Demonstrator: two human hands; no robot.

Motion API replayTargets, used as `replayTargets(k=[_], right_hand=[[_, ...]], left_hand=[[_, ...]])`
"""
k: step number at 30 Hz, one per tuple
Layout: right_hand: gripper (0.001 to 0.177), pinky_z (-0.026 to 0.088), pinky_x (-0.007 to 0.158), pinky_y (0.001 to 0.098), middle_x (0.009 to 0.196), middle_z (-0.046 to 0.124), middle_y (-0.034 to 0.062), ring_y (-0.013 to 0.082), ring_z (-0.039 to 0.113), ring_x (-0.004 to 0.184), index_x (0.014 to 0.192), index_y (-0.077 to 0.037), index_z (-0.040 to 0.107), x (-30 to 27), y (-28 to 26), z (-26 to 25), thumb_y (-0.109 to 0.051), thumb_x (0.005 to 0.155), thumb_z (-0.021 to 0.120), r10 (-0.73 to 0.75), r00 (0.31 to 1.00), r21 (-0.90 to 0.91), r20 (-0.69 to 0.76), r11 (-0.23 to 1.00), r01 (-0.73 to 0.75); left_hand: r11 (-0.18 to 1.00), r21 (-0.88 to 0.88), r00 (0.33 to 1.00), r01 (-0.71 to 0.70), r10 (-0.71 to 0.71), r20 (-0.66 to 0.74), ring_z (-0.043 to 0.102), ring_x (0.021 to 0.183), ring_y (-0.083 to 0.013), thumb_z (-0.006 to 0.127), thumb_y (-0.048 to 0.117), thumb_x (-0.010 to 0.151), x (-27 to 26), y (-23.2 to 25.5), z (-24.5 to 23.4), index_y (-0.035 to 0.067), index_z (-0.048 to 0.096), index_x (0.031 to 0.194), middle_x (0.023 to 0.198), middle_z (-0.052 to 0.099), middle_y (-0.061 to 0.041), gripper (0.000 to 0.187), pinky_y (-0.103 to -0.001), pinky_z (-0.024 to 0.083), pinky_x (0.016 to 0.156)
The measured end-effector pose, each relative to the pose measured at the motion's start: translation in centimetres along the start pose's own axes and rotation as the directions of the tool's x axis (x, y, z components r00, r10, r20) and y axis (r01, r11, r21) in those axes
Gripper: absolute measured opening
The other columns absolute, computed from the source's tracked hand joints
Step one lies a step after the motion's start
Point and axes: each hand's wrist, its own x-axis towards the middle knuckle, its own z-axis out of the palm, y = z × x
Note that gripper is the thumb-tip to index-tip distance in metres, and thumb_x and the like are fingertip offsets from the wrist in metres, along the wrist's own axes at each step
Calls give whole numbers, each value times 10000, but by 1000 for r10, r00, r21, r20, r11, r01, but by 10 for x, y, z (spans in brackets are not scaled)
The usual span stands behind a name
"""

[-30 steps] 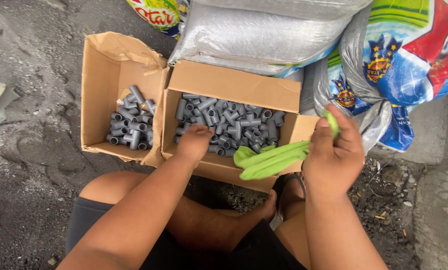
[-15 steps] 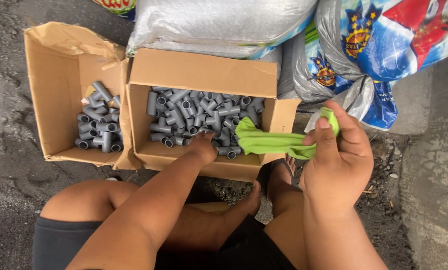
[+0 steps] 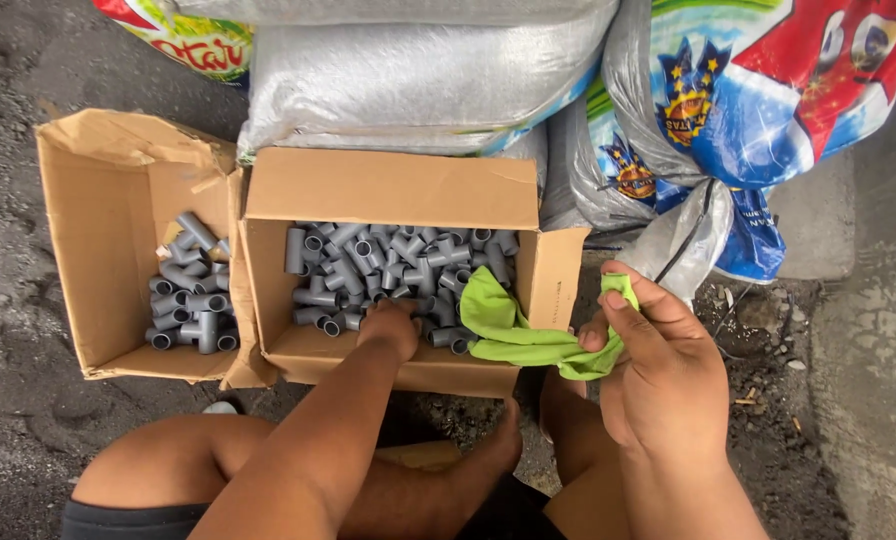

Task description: Cleaning and sorting PVC elbow fittings from one box to another using a cloth.

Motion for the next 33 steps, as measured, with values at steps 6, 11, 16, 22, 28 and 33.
replayTargets(k=[6, 11, 16, 22, 28, 33], right_hand=[[281, 297, 204, 320, 555, 530, 120, 164, 498, 432, 1205, -46, 733, -5, 0, 20, -112, 940, 665, 45, 999, -54, 11, 998, -44], [349, 491, 567, 218, 842, 710, 136, 138, 596, 553, 1268, 27, 709, -3, 25, 25, -3, 921, 682, -87, 989, -219, 122, 969, 113], [465, 553, 484, 257, 781, 717, 186, 175, 663, 537, 1281, 43, 694, -23, 34, 47, 38, 823, 775, -96, 965, -272, 246, 948, 163], [291, 545, 551, 246, 1087, 866, 1, 74, 636, 588, 1183, -187, 802, -51, 39, 72, -150, 897, 758, 222, 912, -732, 345, 672, 114], [333, 581, 955, 259, 1040, 702, 11, 156, 706, 962, 1236, -143, 774, -64, 119, 64, -132, 906, 726, -163, 733, -491, 660, 646, 585], [319, 578, 636, 340, 1037, 624, 27, 190, 683, 821, 1251, -76, 739, -65, 139, 54, -185, 960, 667, -453, 470, -354, 758, 320, 879]], left_hand=[[997, -81, 997, -16, 10, -80, 315, 1468, -351, 414, 301, 1063, 4, -23, 2, 285, 479, 1458, 1514, 373, -185, 402, -483, 468, 1083], [963, -244, 975, -112, 59, -213, 539, 1280, -374, 421, 252, 1048, -64, -9, -29, 191, 408, 1416, 1444, 402, -219, 373, -478, 515, 1019], [846, -396, 911, -357, 221, -348, 621, 1252, -416, 522, 154, 1040, -172, 2, -73, 67, 535, 1424, 1456, 447, -247, 394, -506, 577, 994], [315, -874, 919, -370, 265, -293, 727, 903, -236, 674, -28, 908, -186, -47, -58, 91, 726, 1303, 1009, 728, -134, 415, -375, 575, 969], [-164, -941, 900, -298, 279, -334, 650, 1040, -289, 596, -91, 918, -180, -70, -37, -25, 642, 1383, 1188, 692, -219, 472, -391, 539, 900], [-312, -933, 941, -179, 223, -254, 644, 1164, -258, 526, -73, 970, -171, -62, -26, -1, 582, 1453, 1356, 675, -146, 491, -380, 544, 947]])
